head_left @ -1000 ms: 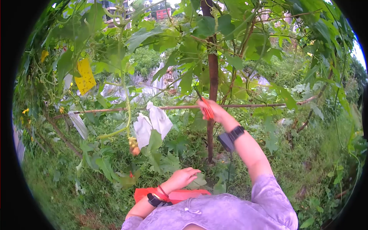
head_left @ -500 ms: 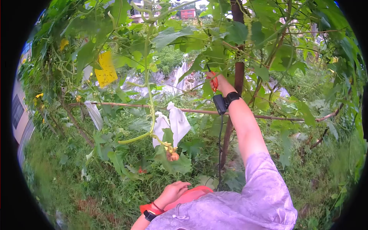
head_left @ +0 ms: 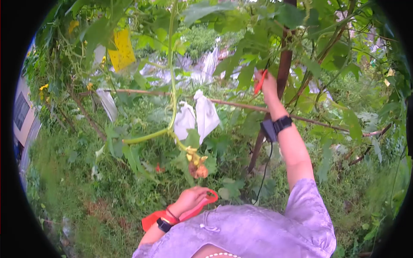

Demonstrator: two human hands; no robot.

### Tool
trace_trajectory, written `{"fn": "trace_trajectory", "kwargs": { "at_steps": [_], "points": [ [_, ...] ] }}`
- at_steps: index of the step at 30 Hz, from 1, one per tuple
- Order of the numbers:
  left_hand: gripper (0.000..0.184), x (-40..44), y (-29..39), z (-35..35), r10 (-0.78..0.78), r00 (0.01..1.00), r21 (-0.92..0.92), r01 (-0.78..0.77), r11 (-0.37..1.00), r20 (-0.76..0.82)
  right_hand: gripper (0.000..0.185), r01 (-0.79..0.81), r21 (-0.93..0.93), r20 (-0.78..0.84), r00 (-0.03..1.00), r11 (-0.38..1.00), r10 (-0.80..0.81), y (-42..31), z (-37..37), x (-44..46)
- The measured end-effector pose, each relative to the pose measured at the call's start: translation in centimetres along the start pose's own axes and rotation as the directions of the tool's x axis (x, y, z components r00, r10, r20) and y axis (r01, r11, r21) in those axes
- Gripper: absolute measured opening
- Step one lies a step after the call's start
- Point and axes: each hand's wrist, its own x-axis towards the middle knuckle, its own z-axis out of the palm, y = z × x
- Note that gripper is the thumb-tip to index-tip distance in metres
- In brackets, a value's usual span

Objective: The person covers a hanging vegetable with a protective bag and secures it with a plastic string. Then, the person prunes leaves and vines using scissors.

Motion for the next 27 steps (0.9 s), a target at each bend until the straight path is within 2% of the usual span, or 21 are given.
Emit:
{"fn": "trace_trajectory", "kwargs": {
  "at_steps": [1,3,4,6,7,8,10,12,14,17,18,20,21,23,24,26,27],
  "points": [
    [0.021,-0.3,0.4,0.1,-0.012,1.000,-0.006,0.012,1.000,0.009,0.027,-0.016,-0.001,-0.003,1.000,1.000,0.016,0.0,0.3,0.3],
    [0.021,0.4,0.9,-0.4,-0.025,0.999,0.025,0.024,0.999,0.041,0.032,0.056,-0.237,-0.104,0.991,0.970,-0.083,-1.1,1.1,1.7],
    [0.021,0.7,0.7,-0.4,-0.005,0.999,0.028,0.004,1.000,0.041,0.032,0.072,-0.240,-0.114,0.988,0.968,-0.102,-0.5,1.2,3.2],
    [0.020,0.2,0.0,0.1,0.017,1.000,0.099,-0.017,0.995,0.003,0.035,0.256,-0.195,-0.093,0.956,0.947,-0.278,2.5,1.2,5.9],
    [0.019,0.1,0.1,0.0,-0.003,1.000,0.123,0.001,0.992,0.013,0.040,0.296,-0.051,-0.037,0.954,0.954,-0.298,0.1,2.4,3.9],
    [0.019,-0.1,0.0,-0.1,0.002,1.000,0.121,-0.003,0.993,0.009,0.040,0.301,-0.054,-0.034,0.952,0.952,-0.303,-0.7,2.9,4.0],
    [0.019,-1.1,-0.1,-0.1,-0.048,0.999,0.117,0.049,0.992,-0.006,0.044,0.462,-0.130,0.026,0.886,0.877,-0.463,-1.4,4.5,4.1],
    [0.019,-2.0,-0.4,0.0,-0.078,0.997,0.111,0.079,0.991,-0.013,0.045,0.438,-0.106,0.095,0.898,0.892,-0.430,-2.3,5.4,4.3],
    [0.020,-2.8,-0.4,-0.1,-0.112,0.994,0.102,0.113,0.988,-0.014,0.043,0.565,-0.058,0.238,0.809,0.823,-0.538,-2.5,6.2,5.0],
    [0.019,-3.4,-0.2,-0.2,-0.130,0.991,0.111,0.131,0.985,-0.013,0.043,0.567,-0.112,0.352,0.791,0.816,-0.501,-3.1,6.8,5.1],
    [0.019,-3.6,-0.3,-0.2,-0.142,0.990,0.111,0.143,0.983,-0.020,0.043,0.563,-0.103,0.359,0.790,0.820,-0.497,-3.8,6.8,4.9],
    [0.019,-3.9,-0.7,0.0,-0.130,0.991,0.110,0.131,0.985,-0.019,0.043,0.559,-0.262,0.303,0.821,0.787,-0.483,-5.2,6.6,4.7],
    [0.019,-4.0,-1.0,0.0,-0.137,0.990,0.108,0.140,0.984,-0.029,0.043,0.561,-0.254,0.313,0.818,0.788,-0.482,-5.5,6.6,4.9],
    [0.020,-4.1,-1.3,0.1,-0.096,0.995,0.131,0.100,0.986,-0.037,0.042,0.705,-0.339,0.164,0.696,0.623,-0.699,-6.1,6.3,5.2],
    [0.020,-4.2,-1.4,0.3,-0.102,0.994,0.124,0.107,0.986,-0.042,0.042,0.705,-0.336,0.173,0.698,0.625,-0.695,-6.4,6.3,5.0],
    [0.020,-4.1,-1.5,0.3,-0.070,0.997,0.174,0.072,0.982,-0.020,0.038,0.703,-0.525,0.433,0.706,0.481,-0.560,-6.8,6.2,4.4],
    [0.021,-4.1,-1.4,0.1,-0.059,0.998,0.172,0.060,0.983,-0.013,0.034,0.709,-0.594,0.492,0.694,0.380,-0.526,-5.6,5.8,5.3]
  ]
}}
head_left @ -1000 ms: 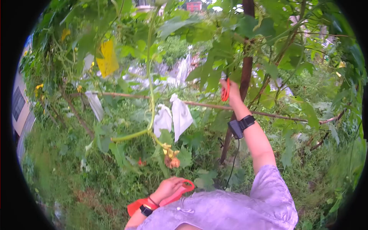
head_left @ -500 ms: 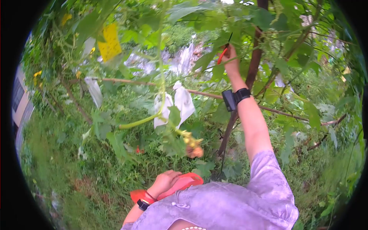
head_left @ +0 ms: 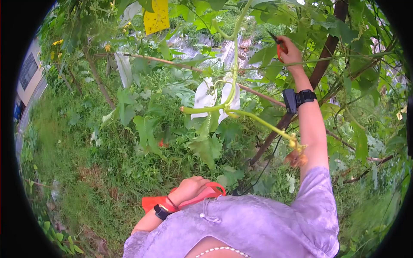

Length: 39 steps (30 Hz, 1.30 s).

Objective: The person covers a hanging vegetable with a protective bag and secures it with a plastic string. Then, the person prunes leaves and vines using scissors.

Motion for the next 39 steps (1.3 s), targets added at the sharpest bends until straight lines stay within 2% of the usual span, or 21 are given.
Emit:
{"fn": "trace_trajectory", "kwargs": {
  "at_steps": [1,3,4,5,7,9,11,13,17,19,20,22,23,25,27,29,30,31,33,35,39],
  "points": [
    [0.021,0.1,0.3,-0.3,-0.006,1.000,-0.004,0.006,1.000,0.003,0.034,-0.003,0.003,0.007,1.000,1.000,0.003,0.2,0.3,-0.7],
    [0.021,0.3,0.8,-1.0,0.029,1.000,-0.008,-0.029,1.000,-0.006,0.034,-0.251,-0.094,0.109,0.959,0.963,0.261,0.4,0.7,-1.8],
    [0.020,0.3,0.6,-0.9,0.018,1.000,-0.010,-0.018,1.000,0.000,0.033,-0.287,0.042,0.057,0.957,0.957,0.284,0.3,0.8,-2.9],
    [0.020,0.3,0.5,-0.9,0.011,1.000,-0.018,-0.011,1.000,-0.006,0.033,-0.282,0.042,0.068,0.958,0.958,0.279,0.3,0.5,-3.7],
    [0.021,0.1,0.4,-1.0,-0.011,1.000,0.001,0.011,1.000,-0.004,0.033,-0.305,-0.160,-0.077,0.952,0.939,0.297,-0.8,-0.4,-5.6],
    [0.020,-0.2,0.0,-1.1,0.004,1.000,-0.004,-0.005,1.000,-0.018,0.035,-0.399,-0.093,-0.144,0.912,0.912,0.385,-2.2,-1.7,-8.3],
    [0.018,-0.4,-0.4,-0.9,0.046,0.998,-0.009,-0.046,0.999,-0.044,0.034,-0.415,-0.109,-0.231,0.895,0.903,0.383,-2.4,-2.3,-11.4],
    [0.017,-0.4,-0.8,-0.6,0.050,0.998,-0.025,-0.051,0.998,-0.036,0.032,-0.411,-0.089,-0.256,0.890,0.907,0.378,-5.0,-3.6,-14.3],
    [0.018,0.6,-1.2,-1.6,-0.005,0.997,0.006,0.004,1.000,0.073,0.028,-0.601,-0.068,-0.260,0.781,0.796,0.568,-4.3,-5.3,-21.3],
    [0.019,1.4,-3.3,-0.8,0.000,0.999,-0.028,0.001,1.000,0.040,0.030,-0.617,-0.062,-0.236,0.773,0.785,0.589,-4.9,-6.4,-25.0],
    [0.019,2.0,-4.4,-0.8,-0.021,1.000,-0.079,0.020,0.997,-0.007,0.031,-0.655,0.053,-0.238,0.724,0.753,0.647,-4.2,-6.7,-27.2],
    [0.019,3.7,-6.9,-1.4,-0.051,0.992,-0.161,0.032,0.986,-0.118,0.033,-0.739,0.018,-0.204,0.656,0.673,0.727,-6.3,-7.6,-29.5],
    [0.018,4.8,-8.1,-2.0,-0.060,0.981,-0.194,0.024,0.981,-0.182,0.032,-0.772,-0.135,-0.181,0.635,0.621,0.751,-9.2,-8.2,-29.8],
    [0.020,7.1,-9.8,-3.3,-0.246,0.938,-0.238,0.189,0.953,-0.243,0.031,-0.632,0.014,-0.189,0.759,0.775,0.623,-5.9,-7.6,-35.6],
    [0.025,9.4,-11.1,-4.8,-0.358,0.874,-0.326,0.250,0.912,-0.330,0.029,-0.687,-0.272,-0.071,0.713,0.674,0.698,-7.7,-8.1,-37.6],
    [0.037,11.8,-14.0,-4.5,-0.383,0.813,-0.310,0.263,0.914,-0.438,0.030,-0.728,-0.327,0.048,0.624,0.602,0.780,-9.0,-8.1,-38.9],
    [0.037,13.2,-15.2,-4.4,-0.391,0.811,-0.326,0.263,0.908,-0.436,0.030,-0.709,-0.339,0.097,0.628,0.619,0.772,-8.6,-7.9,-40.2],
    [0.044,14.4,-16.2,-4.3,-0.412,0.780,-0.338,0.272,0.901,-0.470,0.030,-0.614,-0.359,0.118,0.718,0.703,0.687,-8.6,-7.6,-40.9],
    [0.052,16.5,-18.0,-3.9,-0.444,0.745,-0.363,0.285,0.887,-0.498,0.030,-0.610,-0.474,0.205,0.625,0.636,0.753,-8.4,-7.4,-41.9],
    [0.068,18.5,-19.2,-3.4,-0.421,0.694,-0.360,0.243,0.901,-0.584,0.029,-0.597,-0.494,0.232,0.610,0.632,0.758,-8.9,-7.2,-41.9],
    [0.077,21.1,-20.9,-3.1,-0.493,0.656,-0.421,0.281,0.862,-0.572,0.029,-0.582,-0.523,0.303,0.556,0.623,0.774,-9.6,-7.5,-42.2]
  ]
}}
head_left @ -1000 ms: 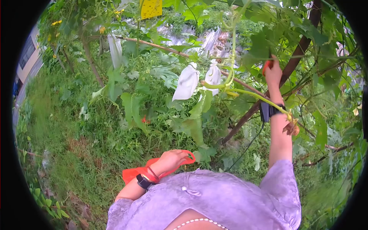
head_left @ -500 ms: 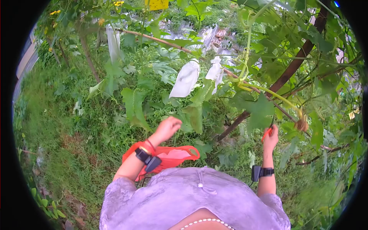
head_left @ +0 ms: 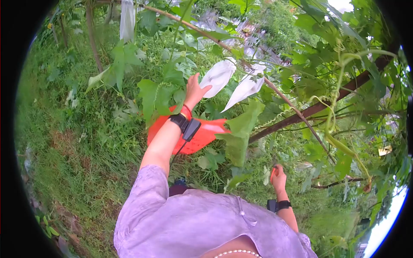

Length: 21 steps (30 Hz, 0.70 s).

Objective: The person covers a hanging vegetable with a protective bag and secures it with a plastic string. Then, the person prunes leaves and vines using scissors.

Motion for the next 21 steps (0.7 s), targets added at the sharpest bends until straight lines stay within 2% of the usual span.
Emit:
{"fn": "trace_trajectory", "kwargs": {
  "at_steps": [2,5,8,10,11,13,14,16,19,21],
  "points": [
    [0.082,0.9,-0.9,1.1,0.017,0.999,0.010,-0.017,1.000,-0.037,0.030,0.095,0.048,0.114,0.988,0.994,-0.100,-0.2,0.1,-0.8],
    [0.083,1.8,-0.9,1.8,-0.011,1.000,-0.085,0.011,0.996,0.006,0.031,0.069,0.026,0.250,0.966,0.997,-0.073,-0.9,0.0,-2.2],
    [0.081,2.7,-0.7,2.6,-0.006,0.999,-0.160,0.014,0.987,0.047,0.031,0.050,0.046,0.297,0.953,0.998,-0.061,-1.7,0.1,-3.1],
    [0.065,3.2,-1.3,3.6,-0.051,0.985,-0.395,0.114,0.912,0.167,0.031,0.038,0.062,0.316,0.947,0.997,-0.056,-2.6,0.0,-3.6],
    [0.065,3.5,-1.8,3.8,-0.053,0.984,-0.395,0.117,0.911,0.169,0.031,0.021,0.068,0.323,0.945,0.997,-0.042,-3.1,0.0,-3.7],
    [0.040,3.9,-2.1,3.5,0.002,0.971,-0.289,0.069,0.955,0.238,0.032,0.001,0.074,0.332,0.943,0.997,-0.025,-4.0,0.0,-3.7],
    [0.040,3.8,-2.3,3.4,0.002,0.971,-0.289,0.070,0.955,0.241,0.032,-0.010,0.089,0.341,0.940,0.996,-0.021,-4.3,0.0,-3.7],
    [0.025,3.4,-2.6,2.8,-0.052,0.956,-0.630,0.229,0.742,0.287,0.033,-0.024,0.105,0.351,0.936,0.994,-0.014,-5.1,0.0,-3.7],
    [0.023,3.4,-3.1,0.7,-0.022,0.931,-0.669,0.278,0.690,0.365,0.034,-0.040,0.076,0.384,0.923,0.996,0.007,-5.5,0.3,-3.4],
    [0.024,3.5,-2.9,-0.8,0.018,0.888,-0.658,0.327,0.679,0.460,0.034,-0.039,0.155,0.387,0.922,0.987,-0.024,-4.4,1.4,-2.9]
  ]
}}
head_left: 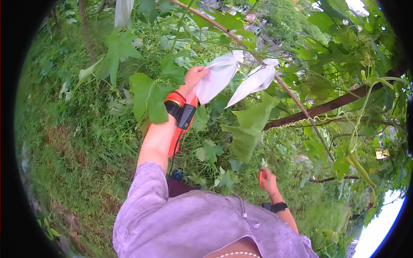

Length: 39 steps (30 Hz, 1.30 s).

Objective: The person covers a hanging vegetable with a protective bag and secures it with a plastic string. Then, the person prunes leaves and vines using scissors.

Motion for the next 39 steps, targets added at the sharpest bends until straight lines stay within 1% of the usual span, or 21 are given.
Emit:
{"fn": "trace_trajectory", "kwargs": {
  "at_steps": [1,3,7,13,16,18,19,21,23,24,26,27,28,29,30,31,32,33,35,37,39],
  "points": [
    [0.024,-0.6,1.1,0.0,0.002,1.000,0.006,-0.002,1.000,-0.008,0.034,0.008,0.003,0.006,1.000,1.000,-0.008,-0.3,0.1,0.2],
    [0.024,-1.6,2.8,0.1,-0.107,0.993,-0.224,0.115,0.968,0.047,0.036,-0.003,-0.001,0.027,1.000,1.000,0.003,-0.9,0.3,0.7],
    [0.025,-1.9,3.1,0.0,-0.070,0.997,-0.220,0.071,0.973,0.011,0.036,0.061,0.057,0.031,0.998,0.997,-0.063,-0.9,0.7,1.0],
    [0.028,-2.9,4.5,1.2,-0.039,0.998,-0.312,0.023,0.950,-0.046,0.037,-0.045,0.184,0.061,0.998,0.982,0.034,0.5,1.3,-0.1],
    [0.028,-3.0,4.8,1.6,-0.013,0.995,-0.227,-0.009,0.974,-0.095,0.037,-0.074,0.226,0.047,0.997,0.971,0.065,1.4,1.6,-1.0],
    [0.026,-2.6,4.3,1.5,0.016,0.985,0.008,-0.015,1.000,-0.174,0.035,-0.089,0.098,0.068,0.994,0.991,0.083,1.7,1.7,-1.5],
    [0.026,-2.5,3.8,1.2,0.016,0.986,0.012,-0.015,1.000,-0.164,0.035,-0.094,0.106,0.062,0.994,0.990,0.088,2.0,1.9,-1.7],
    [0.022,-2.5,2.9,0.8,0.140,0.949,0.207,-0.082,0.975,-0.283,0.036,-0.050,0.211,0.033,0.998,0.976,0.044,2.9,2.5,-2.4],
    [0.022,-3.4,2.2,-0.3,0.118,0.954,0.308,-0.029,0.951,-0.275,0.039,-0.046,0.185,0.024,0.999,0.982,0.043,2.4,2.5,-2.9],
    [0.024,-3.8,1.1,-0.7,0.221,0.943,0.315,-0.137,0.939,-0.249,0.041,-0.043,0.150,0.014,0.999,0.988,0.041,2.0,2.3,-3.3],
    [0.025,-4.9,0.6,0.1,0.201,0.934,0.452,-0.049,0.890,-0.294,0.046,-0.083,0.076,0.020,0.996,0.994,0.082,2.0,2.4,-3.8],
    [0.022,-5.0,-1.5,-0.3,0.104,0.966,0.255,-0.042,0.966,-0.235,0.043,-0.057,0.105,0.007,0.998,0.993,0.057,2.9,2.9,-3.9],
    [0.021,-6.3,-1.4,0.8,-0.009,0.973,0.320,0.085,0.944,-0.230,0.041,-0.101,0.088,0.020,0.995,0.991,0.100,1.9,2.3,-4.2],
    [0.023,-8.4,-0.2,3.6,-0.123,0.978,0.146,0.149,0.978,-0.171,0.040,-0.107,0.097,-0.001,0.994,0.989,0.108,2.1,2.4,-4.4],
    [0.019,-8.2,-2.7,2.9,-0.090,0.994,0.254,0.104,0.962,-0.068,0.039,-0.117,0.088,-0.025,0.993,0.989,0.119,2.0,2.3,-4.7],
    [0.018,-8.5,-7.9,1.8,0.194,0.981,0.319,-0.181,0.930,-0.008,0.039,-0.119,0.104,-0.056,0.991,0.987,0.125,2.4,2.6,-4.8],
    [0.018,-9.1,-8.9,3.4,0.027,1.000,0.026,-0.027,0.999,-0.013,0.039,-0.140,0.119,-0.094,0.984,0.983,0.151,2.4,2.7,-5.1],
    [0.019,-10.1,-9.7,5.0,-0.151,0.988,-0.253,0.151,0.956,0.021,0.038,-0.150,0.131,-0.122,0.979,0.980,0.166,2.6,2.8,-5.4],
    [0.016,-10.3,-12.3,5.4,-0.187,0.925,0.135,0.150,0.979,0.330,0.038,-0.161,0.167,-0.190,0.963,0.973,0.192,2.1,2.2,-6.6],
    [0.015,-12.1,-10.6,10.3,-0.295,0.874,0.308,0.179,0.934,0.387,0.038,-0.163,0.199,-0.262,0.941,0.966,0.213,2.4,1.9,-7.2],
    [0.012,-13.5,-9.1,14.2,-0.273,0.851,0.323,0.130,0.937,0.449,0.036,-0.100,0.255,-0.414,0.888,0.962,0.202,3.3,2.4,-8.6]
  ]
}}
